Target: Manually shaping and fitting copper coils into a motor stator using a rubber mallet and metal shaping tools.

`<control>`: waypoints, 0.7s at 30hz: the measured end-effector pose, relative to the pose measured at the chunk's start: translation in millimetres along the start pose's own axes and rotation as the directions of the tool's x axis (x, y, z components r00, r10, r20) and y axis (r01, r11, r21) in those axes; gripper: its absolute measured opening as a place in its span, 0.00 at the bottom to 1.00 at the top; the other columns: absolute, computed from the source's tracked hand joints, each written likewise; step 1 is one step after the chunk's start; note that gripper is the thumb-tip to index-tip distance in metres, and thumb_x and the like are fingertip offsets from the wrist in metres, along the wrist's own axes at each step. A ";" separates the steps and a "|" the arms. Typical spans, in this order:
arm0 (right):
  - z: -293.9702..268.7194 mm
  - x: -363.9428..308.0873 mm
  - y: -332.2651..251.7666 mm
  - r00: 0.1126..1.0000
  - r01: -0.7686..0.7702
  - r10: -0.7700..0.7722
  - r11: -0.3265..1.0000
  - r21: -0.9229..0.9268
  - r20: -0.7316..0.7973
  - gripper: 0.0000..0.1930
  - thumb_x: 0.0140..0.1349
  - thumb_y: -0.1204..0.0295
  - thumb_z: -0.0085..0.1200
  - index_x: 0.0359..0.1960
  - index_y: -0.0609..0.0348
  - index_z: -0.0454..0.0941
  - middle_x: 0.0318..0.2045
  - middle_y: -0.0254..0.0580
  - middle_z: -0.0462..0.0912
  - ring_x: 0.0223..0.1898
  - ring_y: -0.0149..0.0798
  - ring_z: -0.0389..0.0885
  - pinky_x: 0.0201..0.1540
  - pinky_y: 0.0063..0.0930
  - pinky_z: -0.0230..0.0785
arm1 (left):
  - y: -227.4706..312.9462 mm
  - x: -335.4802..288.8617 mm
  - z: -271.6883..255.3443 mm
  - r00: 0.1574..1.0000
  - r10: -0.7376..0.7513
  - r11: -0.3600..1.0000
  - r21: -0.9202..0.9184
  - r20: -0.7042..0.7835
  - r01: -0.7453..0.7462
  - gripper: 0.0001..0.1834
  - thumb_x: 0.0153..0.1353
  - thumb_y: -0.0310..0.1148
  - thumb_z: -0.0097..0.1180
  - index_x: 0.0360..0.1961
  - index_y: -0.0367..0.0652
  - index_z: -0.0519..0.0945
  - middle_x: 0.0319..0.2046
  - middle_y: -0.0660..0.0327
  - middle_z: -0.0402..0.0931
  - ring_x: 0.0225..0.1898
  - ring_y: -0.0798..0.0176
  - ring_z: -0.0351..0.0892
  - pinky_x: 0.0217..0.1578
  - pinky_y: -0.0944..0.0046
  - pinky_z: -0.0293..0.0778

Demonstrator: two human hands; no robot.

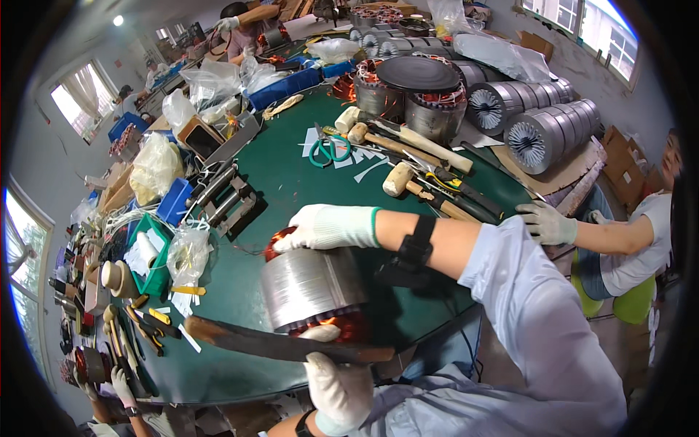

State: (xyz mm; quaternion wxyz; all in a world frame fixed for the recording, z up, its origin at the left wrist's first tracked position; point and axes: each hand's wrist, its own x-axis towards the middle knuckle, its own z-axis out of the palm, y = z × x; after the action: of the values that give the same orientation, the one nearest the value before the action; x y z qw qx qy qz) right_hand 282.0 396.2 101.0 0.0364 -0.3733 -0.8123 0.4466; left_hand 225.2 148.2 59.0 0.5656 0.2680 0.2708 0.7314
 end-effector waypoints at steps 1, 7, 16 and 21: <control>-8.6 -5.7 2.5 0.999 0.047 -0.046 0.991 -0.125 0.012 0.38 0.64 0.38 0.51 0.52 0.67 0.81 0.45 0.61 0.83 0.49 0.53 0.82 0.52 0.41 0.73 | -5.0 0.5 -1.1 1.000 -0.002 1.000 0.001 0.007 0.002 0.24 0.76 0.53 0.45 0.58 0.44 0.69 0.54 0.55 0.74 0.52 0.55 0.77 0.53 0.51 0.76; -102.1 -60.4 125.6 0.844 0.060 -0.200 0.957 -0.283 -0.498 0.27 0.67 0.48 0.49 0.55 0.58 0.79 0.53 0.53 0.81 0.55 0.54 0.80 0.57 0.42 0.72 | -9.0 -14.9 -22.7 0.985 -0.157 0.988 0.005 0.066 0.157 0.36 0.64 0.57 0.63 0.59 0.39 0.71 0.51 0.61 0.74 0.53 0.63 0.72 0.57 0.60 0.68; -91.0 -121.6 228.0 0.602 -0.508 -0.015 0.764 -0.398 -0.798 0.13 0.61 0.64 0.56 0.45 0.52 0.83 0.43 0.50 0.80 0.49 0.54 0.79 0.55 0.48 0.71 | 7.9 -18.7 -46.1 0.960 -0.209 0.978 0.054 0.189 0.202 0.26 0.70 0.49 0.58 0.58 0.43 0.70 0.52 0.60 0.75 0.52 0.60 0.75 0.58 0.52 0.69; -97.3 -100.6 182.4 0.696 -0.433 -0.147 0.695 -0.574 -0.703 0.11 0.64 0.67 0.51 0.43 0.52 0.83 0.44 0.48 0.80 0.46 0.51 0.79 0.51 0.43 0.72 | 15.0 -13.2 -66.2 0.978 -0.170 0.981 0.115 0.121 0.156 0.25 0.69 0.49 0.59 0.57 0.43 0.71 0.52 0.59 0.75 0.53 0.60 0.75 0.58 0.53 0.69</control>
State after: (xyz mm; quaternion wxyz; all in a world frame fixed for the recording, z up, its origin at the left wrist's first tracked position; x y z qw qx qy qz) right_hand 497.2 458.7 49.5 0.1592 -0.5660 -0.8055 -0.0744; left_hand 171.6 126.1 21.4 0.6254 0.3215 0.2924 0.6481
